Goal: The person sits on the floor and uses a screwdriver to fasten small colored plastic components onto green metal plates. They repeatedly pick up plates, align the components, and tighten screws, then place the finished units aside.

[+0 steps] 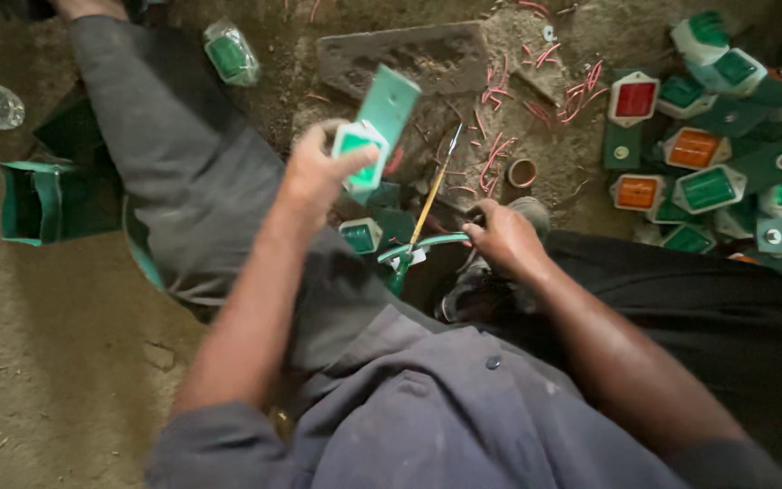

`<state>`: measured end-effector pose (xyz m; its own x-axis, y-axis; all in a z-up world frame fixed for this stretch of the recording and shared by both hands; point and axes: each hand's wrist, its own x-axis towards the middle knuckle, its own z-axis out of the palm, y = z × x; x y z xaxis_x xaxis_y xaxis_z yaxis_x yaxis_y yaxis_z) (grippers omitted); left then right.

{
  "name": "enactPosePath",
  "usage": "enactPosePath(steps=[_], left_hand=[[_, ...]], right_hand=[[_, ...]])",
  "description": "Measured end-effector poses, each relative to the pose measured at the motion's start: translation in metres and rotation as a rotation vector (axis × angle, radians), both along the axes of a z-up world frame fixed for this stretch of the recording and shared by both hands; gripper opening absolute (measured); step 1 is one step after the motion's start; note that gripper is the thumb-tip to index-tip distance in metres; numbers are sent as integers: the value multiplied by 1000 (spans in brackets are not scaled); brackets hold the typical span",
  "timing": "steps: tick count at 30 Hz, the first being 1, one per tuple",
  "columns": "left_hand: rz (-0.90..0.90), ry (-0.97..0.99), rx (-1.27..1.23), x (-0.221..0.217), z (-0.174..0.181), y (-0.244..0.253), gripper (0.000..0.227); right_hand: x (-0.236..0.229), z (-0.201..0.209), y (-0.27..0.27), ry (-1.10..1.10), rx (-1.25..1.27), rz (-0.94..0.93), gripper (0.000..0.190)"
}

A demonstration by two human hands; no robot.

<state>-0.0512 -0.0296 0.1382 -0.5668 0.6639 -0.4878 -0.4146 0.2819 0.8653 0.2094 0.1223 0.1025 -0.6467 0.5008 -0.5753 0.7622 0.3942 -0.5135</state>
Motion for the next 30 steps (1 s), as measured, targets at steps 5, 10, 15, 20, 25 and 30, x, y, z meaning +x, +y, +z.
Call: enactPosePath(steps=[5, 10, 15, 20, 25, 30], left_hand=[[41, 28, 50, -45, -21, -1, 59], [96, 195, -8, -55, -50, 6, 69], [55, 164, -5, -56, -66, 8, 72], [73, 31, 43, -59, -67, 16, 76], [116, 124, 15, -58, -60, 17, 75], [135, 123, 28, -58, -64, 14, 71]], right_hand=[[-1, -28, -4, -24, 12, 82, 31], [-14, -63, -18, 168, 251, 65, 30], [-14, -108, -2, 20, 131, 214, 44], [-15, -140, 17, 201, 122, 419, 47], [-26, -122, 15, 63, 200, 483, 28], [-36, -57, -9, 106, 333, 462, 27]])
